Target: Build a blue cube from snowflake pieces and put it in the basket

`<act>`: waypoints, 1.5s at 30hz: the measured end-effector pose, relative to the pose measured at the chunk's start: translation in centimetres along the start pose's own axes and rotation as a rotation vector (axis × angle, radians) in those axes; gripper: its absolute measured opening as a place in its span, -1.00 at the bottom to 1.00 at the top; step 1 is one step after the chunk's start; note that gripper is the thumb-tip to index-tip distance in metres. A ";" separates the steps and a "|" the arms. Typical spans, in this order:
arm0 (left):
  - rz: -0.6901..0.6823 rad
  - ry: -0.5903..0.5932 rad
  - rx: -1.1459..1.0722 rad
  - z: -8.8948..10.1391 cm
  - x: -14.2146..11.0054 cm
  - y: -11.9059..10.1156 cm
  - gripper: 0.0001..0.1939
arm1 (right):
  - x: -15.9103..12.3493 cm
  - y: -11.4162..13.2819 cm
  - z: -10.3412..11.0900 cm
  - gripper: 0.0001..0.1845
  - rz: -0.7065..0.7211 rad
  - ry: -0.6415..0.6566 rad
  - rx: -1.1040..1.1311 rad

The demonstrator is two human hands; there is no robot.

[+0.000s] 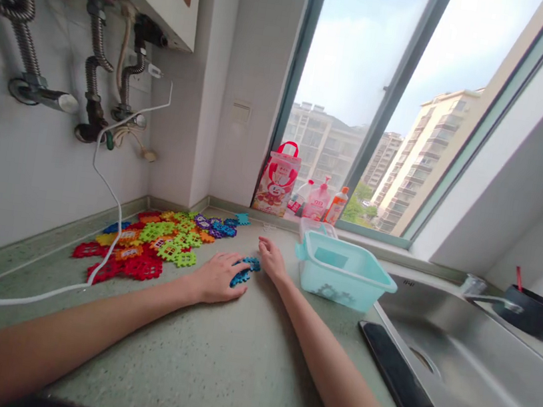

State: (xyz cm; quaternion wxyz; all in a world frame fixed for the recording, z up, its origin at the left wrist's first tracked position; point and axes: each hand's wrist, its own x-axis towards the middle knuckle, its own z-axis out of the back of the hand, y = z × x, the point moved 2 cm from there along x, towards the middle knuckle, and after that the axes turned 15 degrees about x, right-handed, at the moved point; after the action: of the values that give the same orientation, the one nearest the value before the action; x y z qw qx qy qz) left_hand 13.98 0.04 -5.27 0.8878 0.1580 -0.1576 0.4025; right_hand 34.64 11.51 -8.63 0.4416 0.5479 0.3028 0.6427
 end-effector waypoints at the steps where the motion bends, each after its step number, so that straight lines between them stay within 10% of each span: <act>1: 0.005 0.010 -0.007 0.0 0.0 0.0 -0.44 | 1.5 -0.3 -0.7 -0.64 -0.007 -0.013 -0.010; 11: -0.003 0.028 -0.026 0.0 0.2 0.1 -0.44 | 11.7 -2.9 -7.4 -0.36 -0.143 -0.213 -0.216; 21: 0.042 0.012 -0.071 -1.1 0.4 0.6 -0.40 | 13.4 -2.8 -8.2 -0.56 -0.200 -0.274 -0.190; 36: 0.294 -0.012 0.031 -0.8 0.1 2.6 -0.47 | -3.0 3.7 -0.4 -0.36 -0.174 -0.144 0.420; 45: 0.150 -0.308 -0.202 2.1 -0.3 1.9 -0.59 | -11.3 9.0 -0.2 -0.55 -0.380 0.167 0.965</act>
State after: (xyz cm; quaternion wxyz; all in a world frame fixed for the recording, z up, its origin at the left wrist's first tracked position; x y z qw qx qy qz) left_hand 12.02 0.15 -3.23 0.8320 0.1160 -0.3425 0.4206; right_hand 32.46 -2.50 -5.78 0.2220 0.5713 0.6926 0.3803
